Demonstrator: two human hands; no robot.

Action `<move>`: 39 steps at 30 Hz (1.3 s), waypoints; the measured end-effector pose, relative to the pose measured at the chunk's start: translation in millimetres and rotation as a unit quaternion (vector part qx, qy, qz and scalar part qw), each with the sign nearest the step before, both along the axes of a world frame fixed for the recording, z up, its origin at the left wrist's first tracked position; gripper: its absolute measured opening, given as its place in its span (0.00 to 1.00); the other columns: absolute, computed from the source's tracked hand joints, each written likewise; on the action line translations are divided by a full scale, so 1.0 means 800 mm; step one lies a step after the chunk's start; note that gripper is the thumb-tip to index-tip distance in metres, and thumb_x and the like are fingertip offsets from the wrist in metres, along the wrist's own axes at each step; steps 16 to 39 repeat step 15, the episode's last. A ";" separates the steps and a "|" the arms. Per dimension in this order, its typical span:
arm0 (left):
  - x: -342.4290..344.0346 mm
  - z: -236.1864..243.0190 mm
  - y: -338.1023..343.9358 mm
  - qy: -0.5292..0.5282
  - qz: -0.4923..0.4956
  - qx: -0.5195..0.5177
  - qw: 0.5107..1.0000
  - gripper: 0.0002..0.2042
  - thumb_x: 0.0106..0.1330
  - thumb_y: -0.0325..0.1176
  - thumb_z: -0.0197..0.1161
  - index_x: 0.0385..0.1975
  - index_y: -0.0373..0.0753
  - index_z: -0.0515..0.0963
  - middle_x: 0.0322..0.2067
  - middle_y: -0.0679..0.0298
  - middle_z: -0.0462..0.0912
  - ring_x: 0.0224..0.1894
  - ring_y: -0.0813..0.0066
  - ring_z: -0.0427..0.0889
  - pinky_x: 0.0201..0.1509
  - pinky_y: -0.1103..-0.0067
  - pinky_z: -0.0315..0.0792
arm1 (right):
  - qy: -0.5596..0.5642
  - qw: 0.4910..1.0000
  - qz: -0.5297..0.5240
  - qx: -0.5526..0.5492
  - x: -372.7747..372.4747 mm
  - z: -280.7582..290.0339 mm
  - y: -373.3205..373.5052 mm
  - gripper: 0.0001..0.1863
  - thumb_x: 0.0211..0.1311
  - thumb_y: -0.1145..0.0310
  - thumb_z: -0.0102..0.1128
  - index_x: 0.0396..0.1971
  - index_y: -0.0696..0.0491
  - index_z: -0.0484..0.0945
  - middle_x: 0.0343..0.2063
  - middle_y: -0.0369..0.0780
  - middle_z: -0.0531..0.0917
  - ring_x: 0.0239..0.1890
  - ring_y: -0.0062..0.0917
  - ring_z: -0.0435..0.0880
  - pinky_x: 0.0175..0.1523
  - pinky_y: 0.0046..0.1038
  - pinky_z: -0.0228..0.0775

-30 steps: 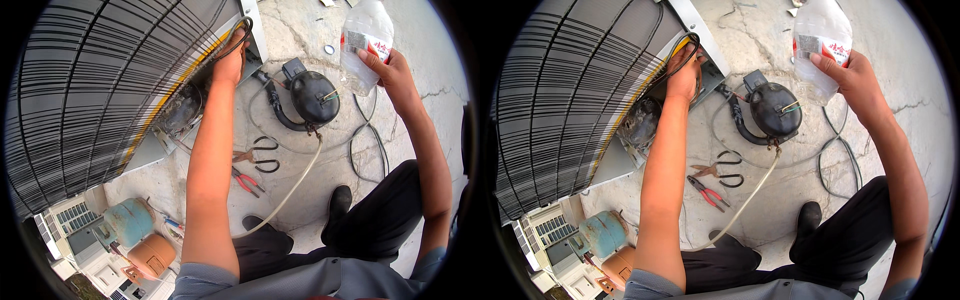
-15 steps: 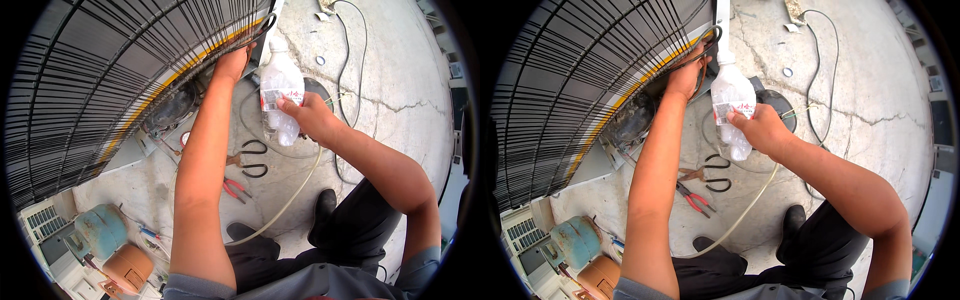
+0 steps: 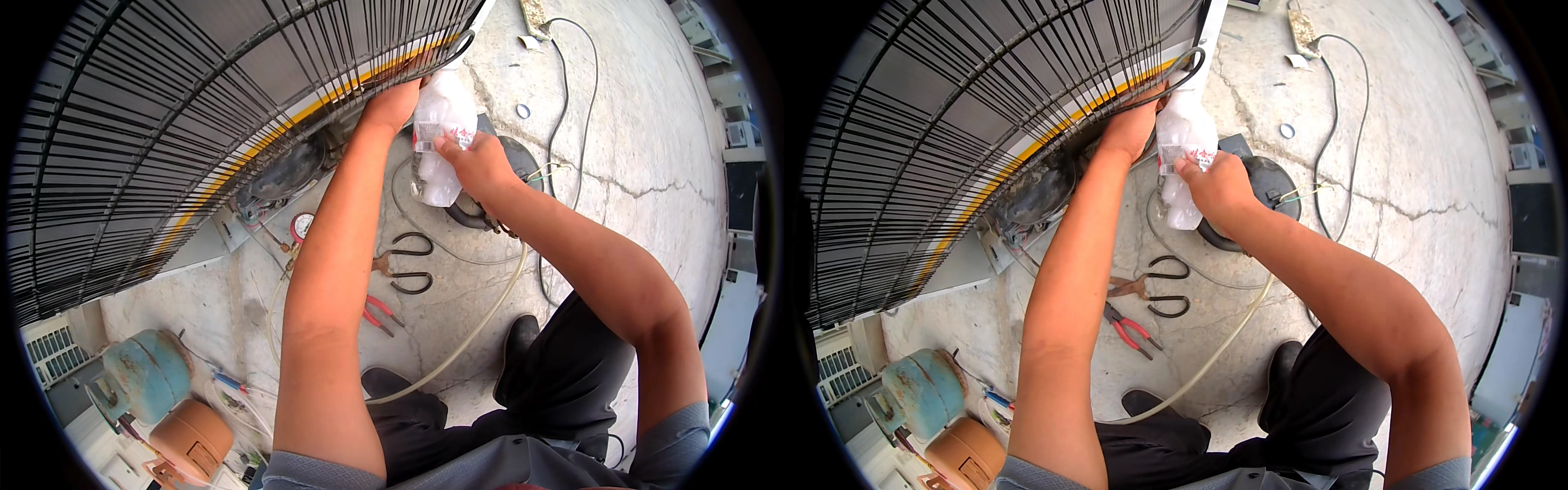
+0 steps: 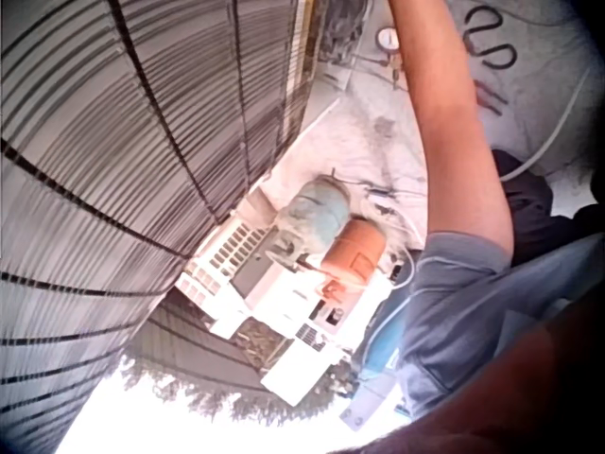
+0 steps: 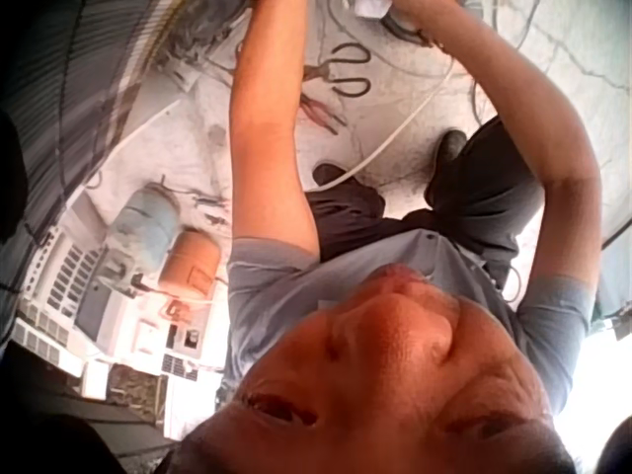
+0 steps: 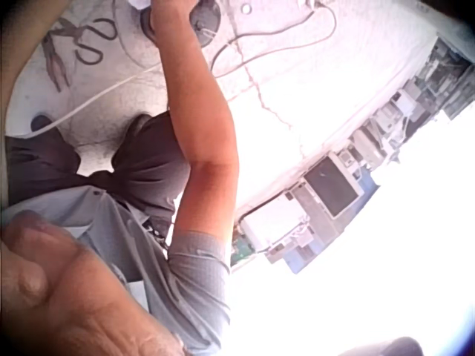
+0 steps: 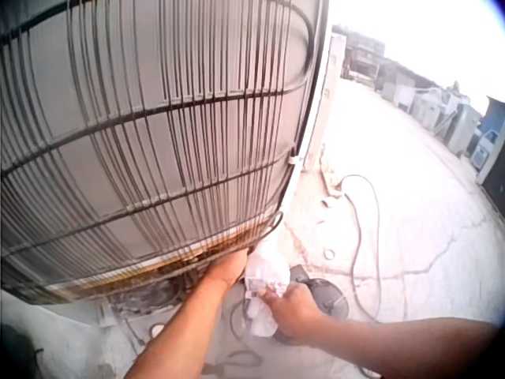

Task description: The person connects a power strip to a vacuum pump and attaches a hose to a pressure gauge on an air conditioner unit. They then walk to retrieve a plastic bottle, return to the unit, and pour liquid from the bottle into the air conditioner's internal components.

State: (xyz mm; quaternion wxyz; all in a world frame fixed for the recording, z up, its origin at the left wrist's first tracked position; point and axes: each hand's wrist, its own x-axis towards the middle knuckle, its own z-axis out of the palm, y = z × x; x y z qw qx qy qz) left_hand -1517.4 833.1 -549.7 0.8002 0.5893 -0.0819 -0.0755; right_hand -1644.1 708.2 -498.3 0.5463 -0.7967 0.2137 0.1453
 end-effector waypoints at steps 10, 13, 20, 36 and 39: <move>-0.001 0.002 -0.002 -0.074 0.003 0.037 0.997 0.17 0.68 0.39 0.63 0.51 0.35 0.79 0.44 0.66 0.80 0.45 0.77 0.74 0.52 0.78 0.70 | 0.035 0.997 -0.017 0.069 0.008 -0.002 0.002 0.17 0.64 0.61 0.65 0.40 0.62 0.79 0.31 0.40 0.84 0.29 0.22 0.80 0.33 0.29 0.71; -0.002 0.015 -0.005 -0.112 0.013 0.017 0.993 0.20 0.64 0.41 0.68 0.50 0.33 0.80 0.47 0.65 0.81 0.47 0.76 0.75 0.55 0.79 0.70 | 0.055 0.994 -0.007 0.098 0.009 0.002 0.000 0.17 0.64 0.61 0.64 0.41 0.62 0.79 0.31 0.40 0.83 0.29 0.22 0.79 0.32 0.29 0.70; -0.004 0.021 -0.005 -0.079 0.000 0.010 0.997 0.21 0.65 0.41 0.68 0.52 0.34 0.79 0.48 0.64 0.81 0.48 0.74 0.75 0.56 0.78 0.69 | 0.055 0.992 -0.003 0.112 0.009 0.003 -0.001 0.17 0.64 0.61 0.64 0.42 0.62 0.78 0.31 0.40 0.83 0.29 0.22 0.79 0.32 0.29 0.70; -0.004 0.021 -0.005 -0.079 0.000 0.010 0.997 0.21 0.65 0.41 0.68 0.52 0.34 0.79 0.48 0.64 0.81 0.48 0.74 0.75 0.56 0.78 0.69 | 0.055 0.992 -0.003 0.112 0.009 0.003 -0.001 0.17 0.64 0.61 0.64 0.42 0.62 0.78 0.31 0.40 0.83 0.29 0.22 0.79 0.32 0.29 0.70; -0.004 0.021 -0.005 -0.079 0.000 0.010 0.997 0.21 0.65 0.41 0.68 0.52 0.34 0.79 0.48 0.64 0.81 0.48 0.74 0.75 0.56 0.78 0.69 | 0.055 0.992 -0.003 0.112 0.009 0.003 -0.001 0.17 0.64 0.61 0.64 0.42 0.62 0.78 0.31 0.40 0.83 0.29 0.22 0.79 0.32 0.29 0.70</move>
